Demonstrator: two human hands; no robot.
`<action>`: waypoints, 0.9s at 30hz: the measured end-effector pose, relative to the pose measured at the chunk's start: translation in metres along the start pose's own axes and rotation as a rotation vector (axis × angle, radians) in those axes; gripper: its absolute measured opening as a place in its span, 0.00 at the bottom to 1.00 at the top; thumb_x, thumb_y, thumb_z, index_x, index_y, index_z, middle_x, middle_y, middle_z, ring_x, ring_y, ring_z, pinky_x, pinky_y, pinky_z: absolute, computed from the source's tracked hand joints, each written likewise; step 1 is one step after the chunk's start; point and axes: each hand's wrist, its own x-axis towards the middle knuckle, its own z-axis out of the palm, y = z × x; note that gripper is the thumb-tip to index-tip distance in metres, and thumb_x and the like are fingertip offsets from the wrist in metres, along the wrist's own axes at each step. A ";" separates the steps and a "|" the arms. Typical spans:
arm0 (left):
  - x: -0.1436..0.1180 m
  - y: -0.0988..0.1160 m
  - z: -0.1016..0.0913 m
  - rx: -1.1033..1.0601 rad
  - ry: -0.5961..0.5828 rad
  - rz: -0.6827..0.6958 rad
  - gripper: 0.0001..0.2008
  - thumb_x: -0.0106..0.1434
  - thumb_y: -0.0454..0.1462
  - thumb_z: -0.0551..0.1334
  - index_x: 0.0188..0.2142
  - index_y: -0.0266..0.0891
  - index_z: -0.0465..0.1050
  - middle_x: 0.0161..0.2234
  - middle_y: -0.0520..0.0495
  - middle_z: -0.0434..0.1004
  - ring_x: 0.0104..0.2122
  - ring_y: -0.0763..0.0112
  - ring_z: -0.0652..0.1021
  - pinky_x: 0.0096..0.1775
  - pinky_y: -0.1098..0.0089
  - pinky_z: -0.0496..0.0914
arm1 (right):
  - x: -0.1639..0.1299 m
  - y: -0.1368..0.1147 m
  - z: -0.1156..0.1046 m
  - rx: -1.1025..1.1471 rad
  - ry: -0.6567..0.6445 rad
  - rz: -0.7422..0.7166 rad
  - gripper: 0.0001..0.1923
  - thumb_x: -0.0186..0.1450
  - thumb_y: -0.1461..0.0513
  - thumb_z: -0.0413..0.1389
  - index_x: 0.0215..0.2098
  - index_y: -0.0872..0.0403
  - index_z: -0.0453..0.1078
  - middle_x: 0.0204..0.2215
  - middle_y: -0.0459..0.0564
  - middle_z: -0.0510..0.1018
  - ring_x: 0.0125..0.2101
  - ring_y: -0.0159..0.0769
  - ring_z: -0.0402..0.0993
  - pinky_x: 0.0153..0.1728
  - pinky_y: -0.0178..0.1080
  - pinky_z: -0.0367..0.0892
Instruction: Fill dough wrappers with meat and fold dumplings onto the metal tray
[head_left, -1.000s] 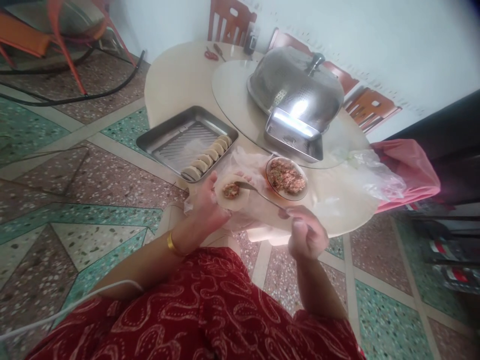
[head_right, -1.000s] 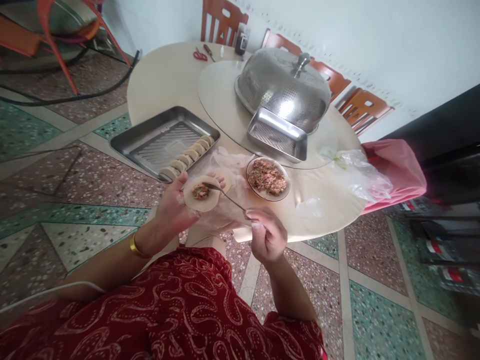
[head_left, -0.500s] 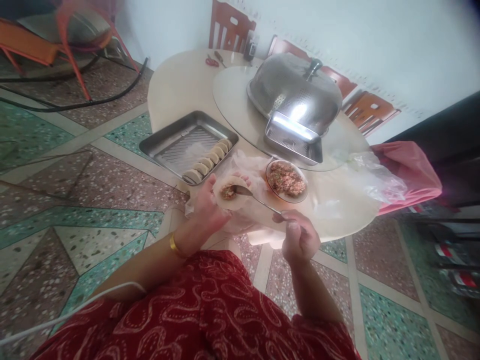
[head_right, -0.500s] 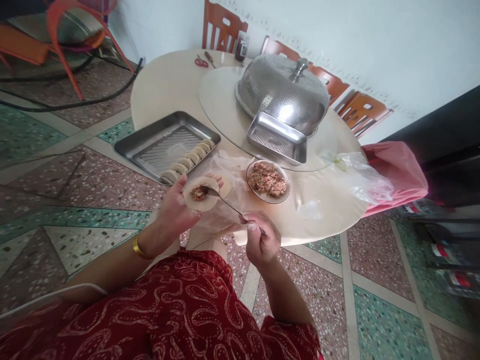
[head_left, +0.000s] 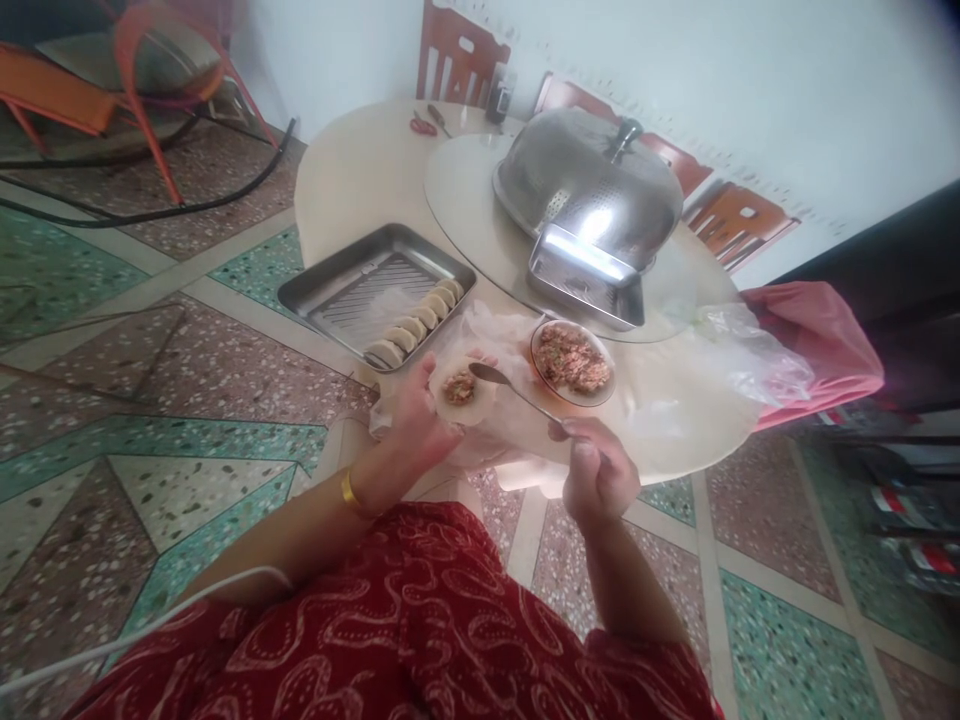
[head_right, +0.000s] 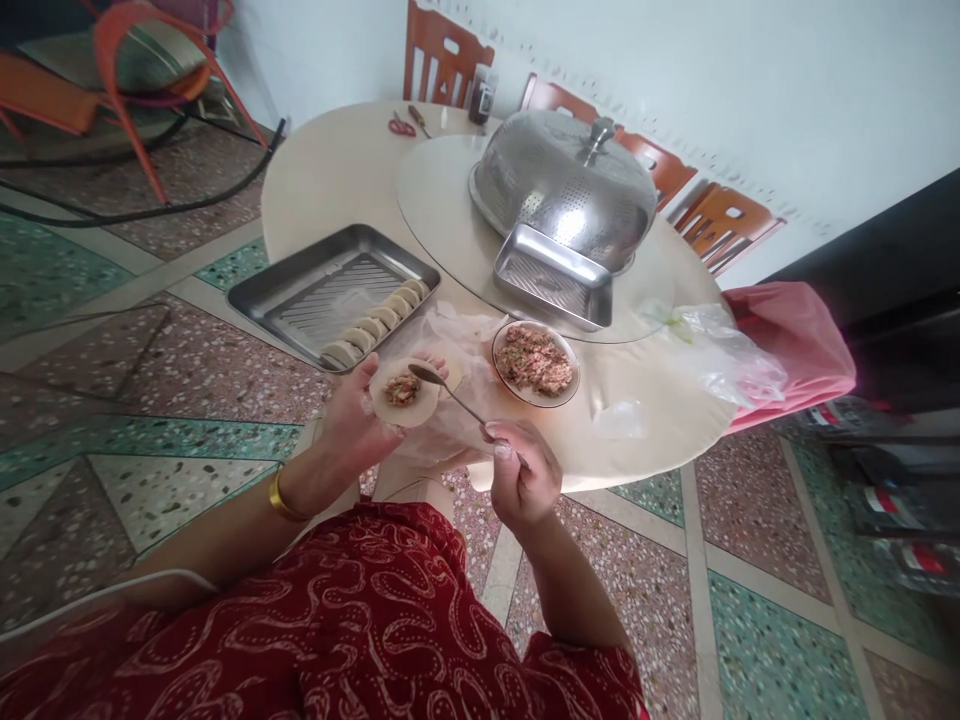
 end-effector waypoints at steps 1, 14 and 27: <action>0.000 0.000 0.000 0.003 0.000 -0.001 0.27 0.72 0.45 0.44 0.56 0.27 0.70 0.36 0.36 0.82 0.48 0.57 0.80 0.51 0.59 0.74 | 0.001 0.001 -0.001 -0.001 0.005 -0.002 0.11 0.68 0.66 0.51 0.45 0.50 0.73 0.33 0.49 0.81 0.33 0.36 0.80 0.32 0.41 0.76; -0.004 -0.002 0.002 0.083 0.021 0.000 0.29 0.73 0.45 0.41 0.52 0.26 0.72 0.34 0.36 0.82 0.46 0.57 0.81 0.51 0.60 0.74 | 0.002 0.001 -0.002 0.062 -0.069 -0.056 0.12 0.68 0.67 0.51 0.46 0.49 0.73 0.34 0.50 0.82 0.35 0.38 0.80 0.33 0.41 0.76; -0.002 -0.003 0.003 0.078 0.043 -0.025 0.28 0.72 0.45 0.43 0.56 0.29 0.70 0.34 0.37 0.82 0.45 0.55 0.81 0.51 0.57 0.75 | 0.001 0.008 -0.007 0.012 0.013 -0.035 0.10 0.68 0.65 0.52 0.44 0.49 0.73 0.33 0.49 0.82 0.34 0.37 0.80 0.33 0.42 0.76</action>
